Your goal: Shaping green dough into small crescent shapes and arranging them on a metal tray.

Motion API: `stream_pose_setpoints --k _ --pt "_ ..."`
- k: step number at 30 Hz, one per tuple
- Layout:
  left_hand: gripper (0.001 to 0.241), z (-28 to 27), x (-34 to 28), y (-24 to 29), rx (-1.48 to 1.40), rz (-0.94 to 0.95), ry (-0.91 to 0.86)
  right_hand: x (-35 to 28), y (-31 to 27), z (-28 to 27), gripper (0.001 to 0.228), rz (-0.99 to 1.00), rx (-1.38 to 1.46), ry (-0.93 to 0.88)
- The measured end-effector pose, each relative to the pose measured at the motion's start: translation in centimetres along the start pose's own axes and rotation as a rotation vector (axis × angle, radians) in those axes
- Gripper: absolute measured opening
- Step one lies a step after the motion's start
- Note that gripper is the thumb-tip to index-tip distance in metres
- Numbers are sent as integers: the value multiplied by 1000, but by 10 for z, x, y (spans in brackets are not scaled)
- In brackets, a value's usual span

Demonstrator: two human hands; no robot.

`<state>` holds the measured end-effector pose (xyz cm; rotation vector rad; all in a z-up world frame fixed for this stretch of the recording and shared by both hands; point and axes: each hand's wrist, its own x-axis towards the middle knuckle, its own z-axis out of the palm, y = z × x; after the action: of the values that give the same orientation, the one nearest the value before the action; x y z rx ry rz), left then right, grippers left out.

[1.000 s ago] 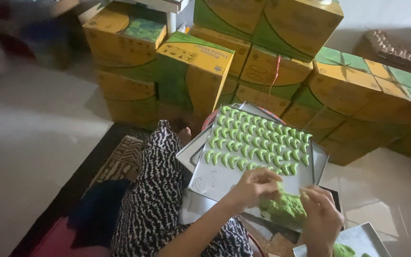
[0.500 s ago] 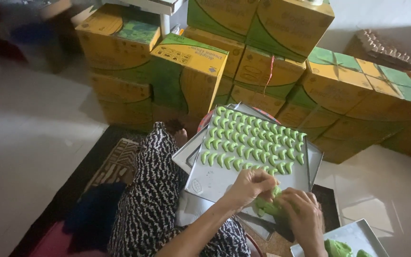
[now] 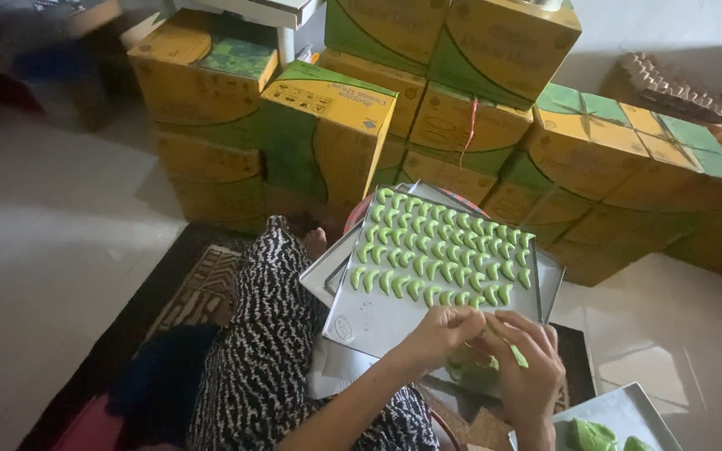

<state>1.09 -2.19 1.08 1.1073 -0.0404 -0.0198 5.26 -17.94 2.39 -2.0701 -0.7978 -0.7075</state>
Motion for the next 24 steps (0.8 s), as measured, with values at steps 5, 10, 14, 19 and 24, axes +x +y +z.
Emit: stream_pose_setpoints --k 5,10,14,19,24 --pt "20 -2 2 -9 108 39 47 0 -5 -5 22 41 3 -28" --pt "23 -1 9 -13 4 -22 8 -1 -3 2 15 0 36 53" --pt "57 12 18 -7 -297 1 -94 -8 11 15 19 -77 40 88" --pt "66 18 24 16 -487 -110 -16 -23 -15 16 17 -175 67 -45" --pt "79 7 31 -6 -732 17 -49 -17 -16 21 48 -223 55 -236"
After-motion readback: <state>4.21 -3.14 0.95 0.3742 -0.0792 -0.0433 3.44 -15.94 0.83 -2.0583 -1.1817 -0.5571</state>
